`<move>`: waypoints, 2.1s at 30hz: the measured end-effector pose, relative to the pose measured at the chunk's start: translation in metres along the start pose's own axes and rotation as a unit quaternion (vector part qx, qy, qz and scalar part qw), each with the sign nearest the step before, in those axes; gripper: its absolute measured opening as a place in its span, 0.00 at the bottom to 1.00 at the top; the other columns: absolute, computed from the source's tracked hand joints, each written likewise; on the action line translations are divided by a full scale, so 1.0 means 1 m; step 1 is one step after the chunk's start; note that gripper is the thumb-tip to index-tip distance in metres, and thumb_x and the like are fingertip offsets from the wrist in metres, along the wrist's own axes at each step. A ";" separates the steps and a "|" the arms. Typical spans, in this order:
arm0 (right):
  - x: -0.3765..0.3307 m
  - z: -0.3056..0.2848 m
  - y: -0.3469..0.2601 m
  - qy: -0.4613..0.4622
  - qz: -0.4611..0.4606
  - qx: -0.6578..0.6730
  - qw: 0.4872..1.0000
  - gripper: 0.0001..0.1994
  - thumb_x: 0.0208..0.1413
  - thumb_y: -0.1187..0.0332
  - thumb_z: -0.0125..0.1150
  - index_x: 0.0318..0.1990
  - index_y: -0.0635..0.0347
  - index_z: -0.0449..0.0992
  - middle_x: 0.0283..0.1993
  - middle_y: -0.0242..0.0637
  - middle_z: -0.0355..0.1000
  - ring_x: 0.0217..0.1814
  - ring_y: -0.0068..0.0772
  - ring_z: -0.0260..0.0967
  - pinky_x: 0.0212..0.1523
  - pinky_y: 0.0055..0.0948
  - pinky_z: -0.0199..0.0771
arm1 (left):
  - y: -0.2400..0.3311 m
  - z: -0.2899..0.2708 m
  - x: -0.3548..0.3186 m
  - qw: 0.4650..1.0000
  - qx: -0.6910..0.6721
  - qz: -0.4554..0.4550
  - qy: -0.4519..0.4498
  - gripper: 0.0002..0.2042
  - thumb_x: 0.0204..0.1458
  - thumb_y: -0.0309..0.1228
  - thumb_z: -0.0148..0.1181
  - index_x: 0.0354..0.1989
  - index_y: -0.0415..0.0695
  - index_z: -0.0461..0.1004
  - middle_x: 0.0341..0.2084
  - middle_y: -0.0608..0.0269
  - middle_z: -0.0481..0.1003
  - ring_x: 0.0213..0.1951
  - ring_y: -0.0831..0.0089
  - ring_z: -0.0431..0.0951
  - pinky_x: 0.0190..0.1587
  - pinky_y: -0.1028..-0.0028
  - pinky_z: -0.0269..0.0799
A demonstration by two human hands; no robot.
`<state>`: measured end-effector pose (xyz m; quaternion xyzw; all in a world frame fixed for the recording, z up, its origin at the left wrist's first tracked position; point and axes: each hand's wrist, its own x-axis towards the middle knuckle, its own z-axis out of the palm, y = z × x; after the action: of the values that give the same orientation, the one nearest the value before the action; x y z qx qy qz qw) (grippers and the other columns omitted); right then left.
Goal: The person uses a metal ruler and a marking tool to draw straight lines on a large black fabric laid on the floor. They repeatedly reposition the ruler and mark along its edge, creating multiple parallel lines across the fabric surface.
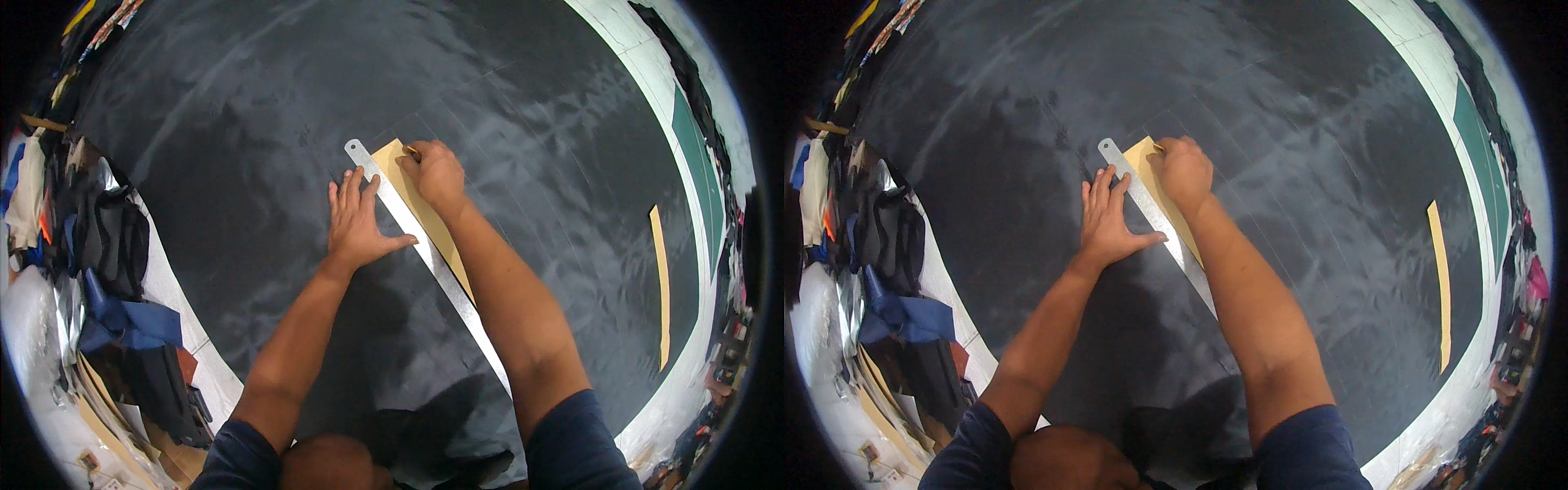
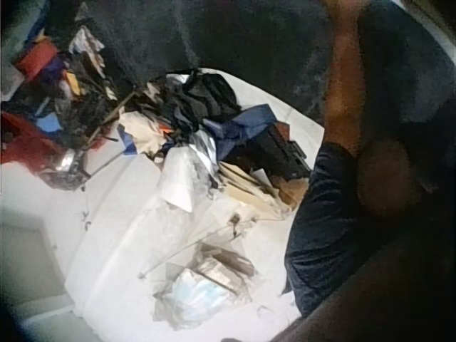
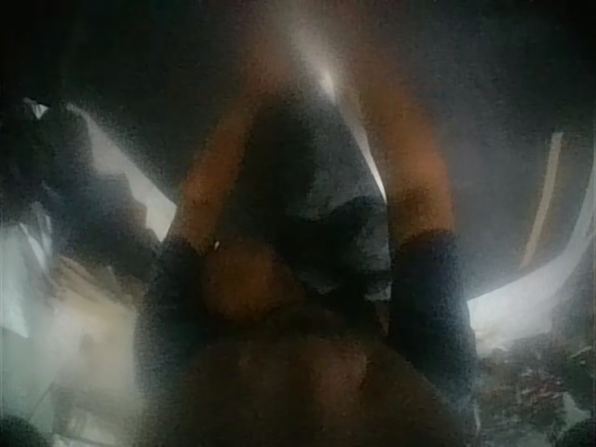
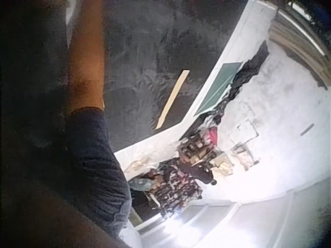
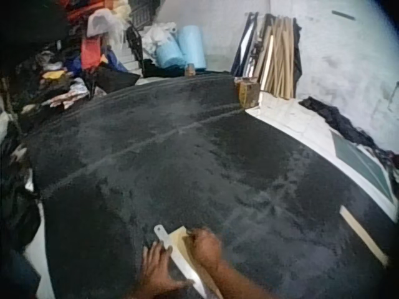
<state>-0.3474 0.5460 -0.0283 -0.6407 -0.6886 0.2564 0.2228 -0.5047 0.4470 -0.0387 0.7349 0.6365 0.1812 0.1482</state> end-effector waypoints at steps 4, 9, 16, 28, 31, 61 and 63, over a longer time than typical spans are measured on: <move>0.001 0.002 0.003 0.004 -0.013 -0.007 1.000 0.18 0.54 0.56 0.67 0.48 0.56 0.83 0.45 0.47 0.78 0.49 0.49 0.76 0.50 0.44 0.75 | -0.001 0.002 -0.001 1.000 0.002 0.012 0.012 0.59 0.30 0.67 0.73 0.67 0.37 0.61 0.70 0.40 0.53 0.74 0.45 0.46 0.74 0.45 0.33; 0.001 0.000 -0.003 -0.010 0.003 -0.021 1.000 0.17 0.54 0.57 0.67 0.47 0.56 0.83 0.46 0.48 0.78 0.50 0.49 0.76 0.50 0.45 0.75 | -0.001 0.000 -0.001 1.000 0.009 0.008 0.007 0.59 0.30 0.67 0.73 0.67 0.37 0.61 0.70 0.39 0.53 0.74 0.45 0.47 0.73 0.44 0.34; 0.004 -0.003 -0.002 -0.019 0.023 -0.024 0.999 0.16 0.52 0.59 0.66 0.46 0.53 0.84 0.48 0.45 0.78 0.52 0.47 0.76 0.52 0.44 0.76 | 0.000 0.003 0.000 1.000 0.009 0.011 0.005 0.59 0.30 0.67 0.73 0.68 0.37 0.60 0.70 0.38 0.53 0.74 0.44 0.47 0.73 0.44 0.34; 0.000 -0.010 0.013 -0.025 -0.001 -0.023 0.999 0.16 0.53 0.59 0.67 0.46 0.56 0.82 0.46 0.47 0.77 0.53 0.51 0.74 0.53 0.47 0.74 | 0.007 0.003 0.005 1.000 0.016 0.004 -0.015 0.60 0.30 0.65 0.74 0.70 0.39 0.56 0.70 0.40 0.53 0.74 0.45 0.45 0.74 0.46 0.33; -0.035 -0.038 0.033 -0.080 0.003 -0.020 0.997 0.15 0.53 0.61 0.66 0.46 0.59 0.81 0.47 0.49 0.77 0.55 0.51 0.73 0.55 0.47 0.73 | 0.001 -0.004 0.001 0.999 0.032 -0.003 -0.024 0.60 0.31 0.64 0.75 0.70 0.39 0.56 0.70 0.41 0.52 0.74 0.45 0.45 0.74 0.46 0.33; -0.706 -0.341 0.355 -0.061 0.406 0.066 0.910 0.08 0.62 0.68 0.61 0.44 0.61 0.74 0.39 0.40 0.76 0.44 0.33 0.73 0.50 0.32 0.72 | -0.053 0.006 0.066 0.942 0.298 -0.010 -0.158 0.54 0.45 0.66 0.65 0.73 0.42 0.52 0.73 0.45 0.51 0.74 0.51 0.49 0.70 0.39 0.37; -0.705 -0.342 0.354 -0.061 0.407 0.069 0.909 0.08 0.62 0.68 0.61 0.44 0.61 0.73 0.39 0.40 0.76 0.43 0.33 0.73 0.49 0.32 0.72 | -0.060 0.008 0.072 0.941 0.301 0.000 -0.154 0.54 0.45 0.65 0.66 0.73 0.41 0.52 0.73 0.45 0.53 0.74 0.51 0.50 0.70 0.38 0.38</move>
<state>0.1986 -0.1168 0.0242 -0.8314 -0.3609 0.4104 0.1006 -0.5449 0.5270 -0.0668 0.7641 0.6308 -0.1338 0.0165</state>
